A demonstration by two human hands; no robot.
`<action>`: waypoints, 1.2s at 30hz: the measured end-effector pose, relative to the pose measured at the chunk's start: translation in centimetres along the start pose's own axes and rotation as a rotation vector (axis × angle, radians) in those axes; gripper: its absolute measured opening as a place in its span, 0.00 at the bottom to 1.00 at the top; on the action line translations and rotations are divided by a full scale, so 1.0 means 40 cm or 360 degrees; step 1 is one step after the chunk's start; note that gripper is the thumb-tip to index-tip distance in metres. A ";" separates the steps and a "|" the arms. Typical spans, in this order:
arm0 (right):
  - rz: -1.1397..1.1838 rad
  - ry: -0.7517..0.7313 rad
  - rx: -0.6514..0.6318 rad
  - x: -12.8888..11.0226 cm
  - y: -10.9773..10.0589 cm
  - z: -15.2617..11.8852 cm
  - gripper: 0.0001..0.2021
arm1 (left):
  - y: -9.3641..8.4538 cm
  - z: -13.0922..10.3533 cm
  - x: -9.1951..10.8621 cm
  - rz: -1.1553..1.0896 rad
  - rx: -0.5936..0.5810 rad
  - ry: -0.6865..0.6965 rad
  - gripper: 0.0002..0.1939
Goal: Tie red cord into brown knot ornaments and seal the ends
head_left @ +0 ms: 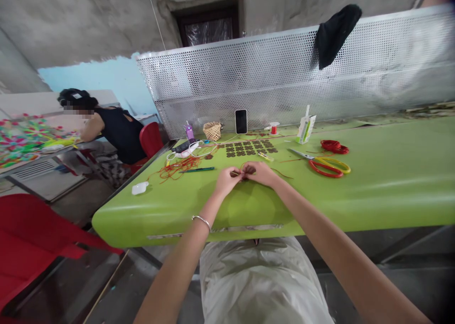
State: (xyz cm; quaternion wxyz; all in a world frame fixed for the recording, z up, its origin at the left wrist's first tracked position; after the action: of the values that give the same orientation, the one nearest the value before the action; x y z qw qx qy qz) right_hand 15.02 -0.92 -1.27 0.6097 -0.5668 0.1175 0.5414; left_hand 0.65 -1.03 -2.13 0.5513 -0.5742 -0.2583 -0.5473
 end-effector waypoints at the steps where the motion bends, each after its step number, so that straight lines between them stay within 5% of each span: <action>1: 0.0031 0.0009 0.0007 0.005 -0.001 0.001 0.06 | -0.002 0.000 -0.001 -0.0003 0.0020 -0.0009 0.07; 12: 0.0299 0.0008 0.0014 0.024 -0.002 -0.001 0.05 | -0.012 0.003 -0.011 -0.0017 0.0166 -0.0076 0.06; 36: 0.1059 0.0421 0.0986 0.091 -0.100 -0.014 0.13 | -0.011 -0.011 0.025 0.0578 0.0189 -0.0040 0.03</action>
State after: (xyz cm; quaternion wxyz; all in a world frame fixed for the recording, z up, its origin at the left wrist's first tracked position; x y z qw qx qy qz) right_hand 19.85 1.45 -1.96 0.5235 -0.3539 0.5253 0.5699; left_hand 0.38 -1.64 -1.15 0.6708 -0.5845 -0.1893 -0.4154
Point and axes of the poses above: each hand's wrist, its own z-axis towards the middle knuckle, its own y-axis out of the palm, x = y × z, the point moved 4 cm from there along z, towards the middle knuckle, and after that the axes turned 6 degrees about -x, right-handed, at the moved point
